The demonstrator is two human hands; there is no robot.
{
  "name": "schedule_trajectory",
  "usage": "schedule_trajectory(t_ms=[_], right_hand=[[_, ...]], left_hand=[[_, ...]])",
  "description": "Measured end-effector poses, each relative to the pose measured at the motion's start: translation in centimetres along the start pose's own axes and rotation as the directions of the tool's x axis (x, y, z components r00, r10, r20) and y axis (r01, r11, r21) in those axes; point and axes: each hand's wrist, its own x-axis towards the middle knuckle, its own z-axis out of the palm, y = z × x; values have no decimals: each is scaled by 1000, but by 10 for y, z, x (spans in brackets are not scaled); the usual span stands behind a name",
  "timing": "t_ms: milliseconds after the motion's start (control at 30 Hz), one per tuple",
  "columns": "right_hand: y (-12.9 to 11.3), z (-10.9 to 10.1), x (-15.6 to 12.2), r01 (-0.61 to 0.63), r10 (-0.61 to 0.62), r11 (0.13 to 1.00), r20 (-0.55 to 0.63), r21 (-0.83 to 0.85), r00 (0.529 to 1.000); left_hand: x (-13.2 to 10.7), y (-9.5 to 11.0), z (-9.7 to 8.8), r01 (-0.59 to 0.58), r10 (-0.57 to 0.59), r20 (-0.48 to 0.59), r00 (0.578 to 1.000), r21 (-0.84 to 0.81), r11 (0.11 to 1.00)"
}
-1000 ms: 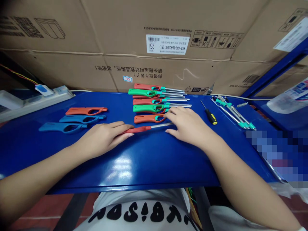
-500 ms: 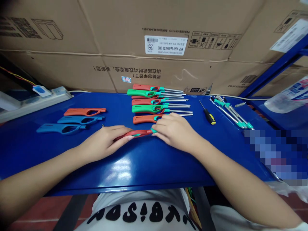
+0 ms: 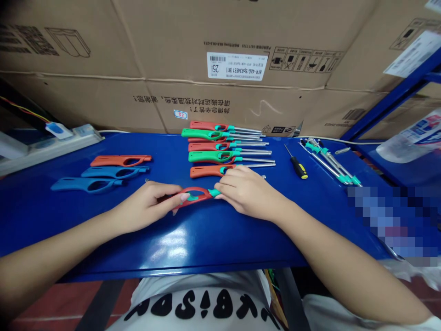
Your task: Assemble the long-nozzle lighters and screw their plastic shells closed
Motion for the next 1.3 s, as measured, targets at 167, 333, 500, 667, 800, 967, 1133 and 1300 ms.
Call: schedule_trajectory(t_ms=[167,333,500,667,800,967,1133,1300], right_hand=[[-3,11,-2,51,-54,998,-56,-42,997],[-7,15,-3,57,-62,997,-94,-55,994],[-11,17,-2,53,-52,999,-129,5,990],[-11,18,-1,52,-50,999,-116,15,992],[-8,16,0,51,-51,999,-43,0,998],[-6,3,1,-45,44,999,53,27,998],[-2,-5,1,-171,159,984,165,58,973],[8,-3,-4,-315,289,948,299,43,910]], left_hand=[[0,-1,3,267,-237,149,960,-236,934],[-1,1,2,327,-278,199,940,-284,901],[-1,-1,2,252,-217,159,963,-251,935],[0,-5,6,152,-136,109,985,-158,976],[0,-8,8,-23,19,40,999,89,996],[-1,-8,7,-125,132,-7,991,294,948],[0,-10,6,-102,106,10,994,364,926],[3,-17,3,-127,136,10,991,426,896]])
